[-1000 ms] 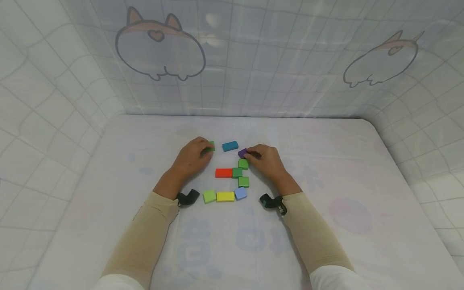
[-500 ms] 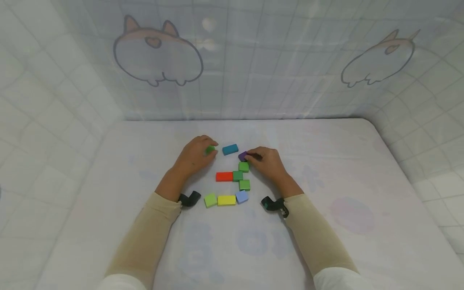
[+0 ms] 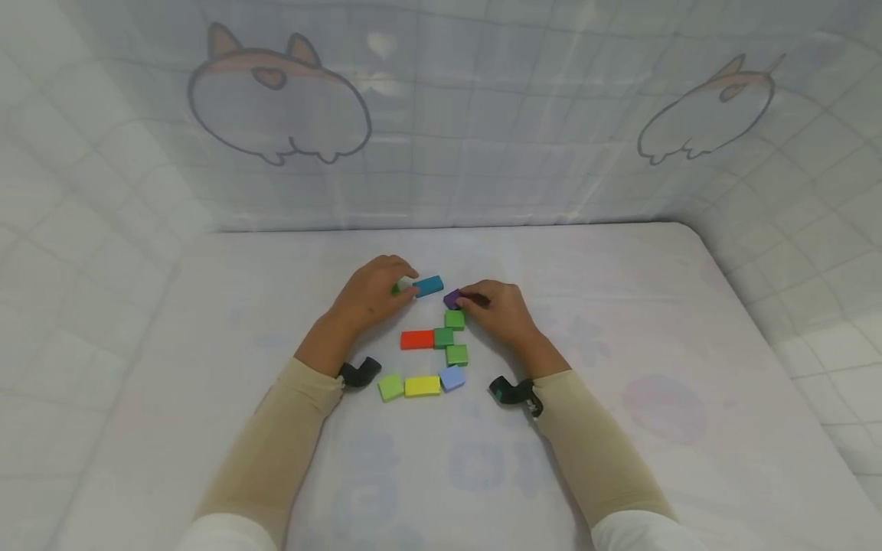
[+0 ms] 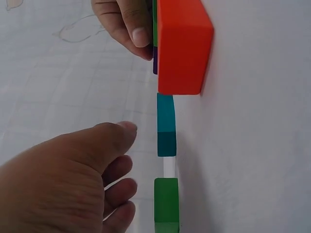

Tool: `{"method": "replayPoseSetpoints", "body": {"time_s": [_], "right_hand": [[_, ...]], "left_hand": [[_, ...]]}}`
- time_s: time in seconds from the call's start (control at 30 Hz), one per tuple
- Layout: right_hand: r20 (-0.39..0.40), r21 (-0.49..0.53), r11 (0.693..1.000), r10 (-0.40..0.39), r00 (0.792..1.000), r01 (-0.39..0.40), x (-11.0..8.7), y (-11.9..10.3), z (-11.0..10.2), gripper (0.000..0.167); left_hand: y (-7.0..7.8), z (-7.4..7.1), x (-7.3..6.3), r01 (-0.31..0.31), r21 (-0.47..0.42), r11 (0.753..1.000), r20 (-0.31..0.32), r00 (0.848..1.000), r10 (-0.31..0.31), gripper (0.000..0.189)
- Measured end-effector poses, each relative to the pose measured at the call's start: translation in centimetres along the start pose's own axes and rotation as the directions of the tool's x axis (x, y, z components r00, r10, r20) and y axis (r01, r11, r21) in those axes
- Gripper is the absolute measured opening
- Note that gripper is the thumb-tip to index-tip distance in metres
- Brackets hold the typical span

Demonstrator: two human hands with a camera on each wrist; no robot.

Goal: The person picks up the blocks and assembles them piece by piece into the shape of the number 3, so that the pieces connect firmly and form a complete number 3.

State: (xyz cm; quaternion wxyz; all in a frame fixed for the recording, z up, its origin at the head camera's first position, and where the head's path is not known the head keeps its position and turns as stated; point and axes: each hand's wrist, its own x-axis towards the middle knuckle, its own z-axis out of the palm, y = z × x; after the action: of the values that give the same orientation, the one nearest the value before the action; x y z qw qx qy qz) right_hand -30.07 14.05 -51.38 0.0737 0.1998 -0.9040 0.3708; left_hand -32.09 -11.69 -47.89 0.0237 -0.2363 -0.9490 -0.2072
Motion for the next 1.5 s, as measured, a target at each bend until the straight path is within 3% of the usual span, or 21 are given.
{"method": "replayPoseSetpoints", "body": {"time_s": [0.4,0.77,1.5], "right_hand": [[0.009,-0.006,1.000,0.000,1.000,0.000,0.4,-0.2,0.1,0.026],[0.012,-0.008,1.000,0.010,1.000,-0.010,0.4,-0.3,-0.1,0.026],[0.021,0.000,0.999,0.034,0.999,-0.034,0.0,-0.1,-0.1,0.024]], "left_hand": [[-0.3,-0.3,0.5,-0.020,0.011,1.000,0.048,0.999,0.020,0.033],[-0.4,0.2,0.8,0.015,-0.007,1.000,0.085,0.996,-0.015,0.032],[-0.5,1.0,0.8,0.021,-0.033,0.999,0.080,0.997,-0.018,0.027]]}}
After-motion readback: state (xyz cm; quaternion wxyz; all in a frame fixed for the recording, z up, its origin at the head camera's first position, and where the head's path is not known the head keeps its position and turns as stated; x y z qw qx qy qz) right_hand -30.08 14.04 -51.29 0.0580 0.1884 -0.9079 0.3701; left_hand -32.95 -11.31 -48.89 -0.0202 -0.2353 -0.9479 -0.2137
